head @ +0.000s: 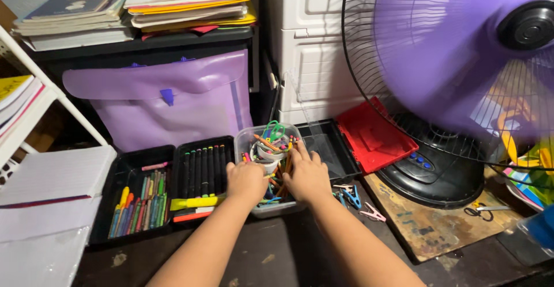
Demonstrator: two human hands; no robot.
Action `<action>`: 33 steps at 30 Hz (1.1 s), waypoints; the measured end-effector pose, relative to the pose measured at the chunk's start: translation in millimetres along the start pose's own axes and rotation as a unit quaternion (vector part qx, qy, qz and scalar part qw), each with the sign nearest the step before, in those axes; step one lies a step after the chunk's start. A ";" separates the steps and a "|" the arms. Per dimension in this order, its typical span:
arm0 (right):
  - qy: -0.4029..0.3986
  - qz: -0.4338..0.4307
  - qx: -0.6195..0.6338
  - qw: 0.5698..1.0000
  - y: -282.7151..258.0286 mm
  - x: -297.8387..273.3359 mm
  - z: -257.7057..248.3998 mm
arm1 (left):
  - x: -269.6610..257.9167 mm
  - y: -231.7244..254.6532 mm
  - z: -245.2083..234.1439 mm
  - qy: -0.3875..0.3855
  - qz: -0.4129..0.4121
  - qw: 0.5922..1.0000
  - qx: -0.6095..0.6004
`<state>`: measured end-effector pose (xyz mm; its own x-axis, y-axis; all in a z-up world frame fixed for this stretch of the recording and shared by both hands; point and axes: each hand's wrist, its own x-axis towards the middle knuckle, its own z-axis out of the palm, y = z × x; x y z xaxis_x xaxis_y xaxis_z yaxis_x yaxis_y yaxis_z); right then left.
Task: The person organizes colored pencils, pens, and paper clips by placing them into various plastic containers on a desk.
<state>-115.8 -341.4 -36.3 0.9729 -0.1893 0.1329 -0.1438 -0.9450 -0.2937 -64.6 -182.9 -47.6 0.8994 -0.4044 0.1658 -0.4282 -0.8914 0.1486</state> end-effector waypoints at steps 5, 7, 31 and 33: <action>-0.003 -0.006 -0.003 1.000 -0.4 -1.0 -2.0 | 0.2 -2.4 8.9 -0.015 -0.001 1.000 0.008; -0.011 -0.001 -0.001 1.000 -2.3 -1.3 -4.0 | 3.2 -3.2 13.2 -0.008 -0.008 1.000 0.004; -0.053 0.016 -0.084 0.995 -12.6 0.1 -7.3 | -22.3 -292.4 -52.7 -0.089 -0.421 0.899 -0.087; -0.048 0.011 -0.086 0.995 -12.9 0.0 -7.2 | -17.9 -296.5 -47.6 -0.107 -0.436 0.893 -0.034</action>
<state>-115.2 -331.2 -25.7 0.9809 -0.1915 0.0341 -0.1857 -0.9742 -0.1286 42.2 98.4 -48.2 0.8860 0.4018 -0.2316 0.4463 -0.8744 0.1904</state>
